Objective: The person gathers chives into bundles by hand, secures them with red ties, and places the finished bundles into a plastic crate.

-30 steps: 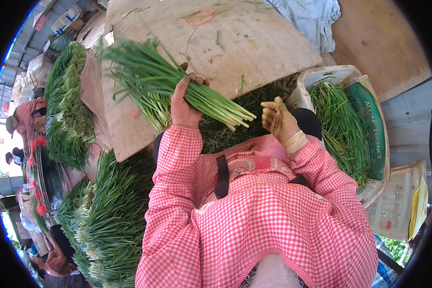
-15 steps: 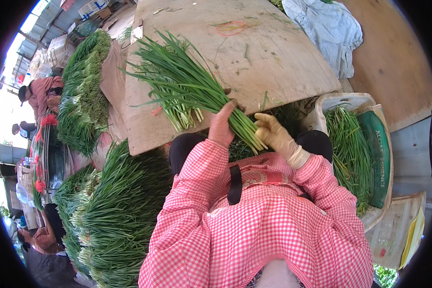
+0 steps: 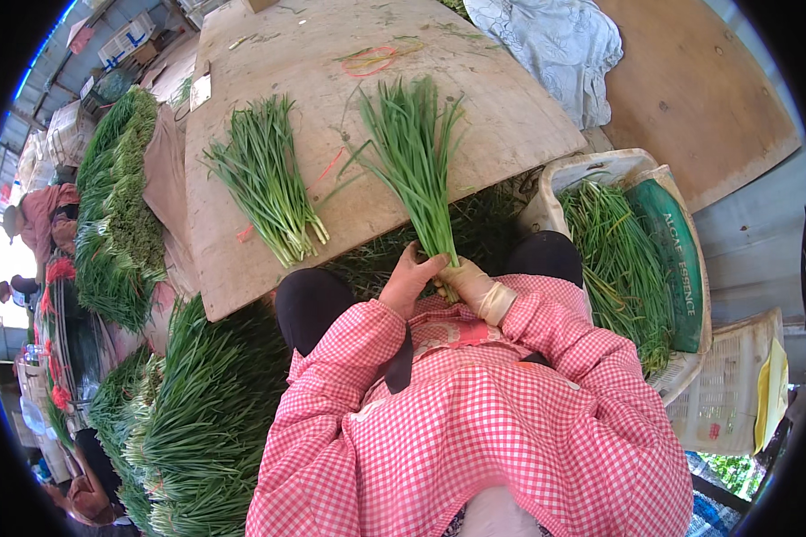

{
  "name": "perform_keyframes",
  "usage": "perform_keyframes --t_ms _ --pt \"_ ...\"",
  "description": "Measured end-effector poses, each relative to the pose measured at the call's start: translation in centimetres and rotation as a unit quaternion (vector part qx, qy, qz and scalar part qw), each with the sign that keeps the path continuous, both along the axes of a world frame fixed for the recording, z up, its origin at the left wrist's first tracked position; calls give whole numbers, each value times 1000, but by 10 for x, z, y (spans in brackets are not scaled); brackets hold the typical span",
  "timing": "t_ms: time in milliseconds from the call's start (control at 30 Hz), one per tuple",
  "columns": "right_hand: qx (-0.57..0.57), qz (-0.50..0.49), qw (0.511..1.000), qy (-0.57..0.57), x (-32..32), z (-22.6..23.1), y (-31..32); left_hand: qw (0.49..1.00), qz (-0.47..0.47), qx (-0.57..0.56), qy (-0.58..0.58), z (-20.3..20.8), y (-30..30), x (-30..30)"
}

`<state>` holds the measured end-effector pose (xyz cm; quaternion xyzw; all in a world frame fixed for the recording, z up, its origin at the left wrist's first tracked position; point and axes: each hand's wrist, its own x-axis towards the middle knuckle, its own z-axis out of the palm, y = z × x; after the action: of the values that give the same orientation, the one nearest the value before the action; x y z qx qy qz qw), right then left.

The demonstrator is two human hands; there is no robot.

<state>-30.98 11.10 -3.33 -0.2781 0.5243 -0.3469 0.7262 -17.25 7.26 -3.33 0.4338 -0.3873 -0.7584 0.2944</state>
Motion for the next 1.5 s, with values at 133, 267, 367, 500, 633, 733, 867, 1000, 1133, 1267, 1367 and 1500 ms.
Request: perform_keyframes --t_ms 133,267,367,500,633,733,867,1000,1133,1267,1367,1500 --pt "-147 81 942 290 8 13 1 997 64 -28 40 4 4 -11" --pt "-165 163 866 444 10 13 8 982 125 45 131 6 -3 -9" --pt "-167 199 837 482 16 39 11 965 150 70 205 7 -11 -1" --pt "-202 199 825 490 17 37 13 953 152 69 251 24 -17 10" --pt "-214 181 852 443 19 36 14 948 172 47 262 34 -19 12" --pt "-250 157 905 307 -2 -18 18 959 181 28 217 44 -25 13" --pt "-105 253 890 365 -23 -4 13 958 212 -10 195 42 -33 33" --pt "-229 65 959 155 -32 -22 5 959 213 -11 188 36 -30 33" --pt "-262 133 951 96 1 17 13 963 205 -25 173 33 -23 29" --pt "-209 179 953 127 15 4 16 970 175 -45 162 32 -16 19" --pt "-242 160 944 157 19 1 11 973 165 -45 152 42 -17 25" --pt "-344 143 916 148 52 31 -19 964 197 -133 121 84 -33 51"
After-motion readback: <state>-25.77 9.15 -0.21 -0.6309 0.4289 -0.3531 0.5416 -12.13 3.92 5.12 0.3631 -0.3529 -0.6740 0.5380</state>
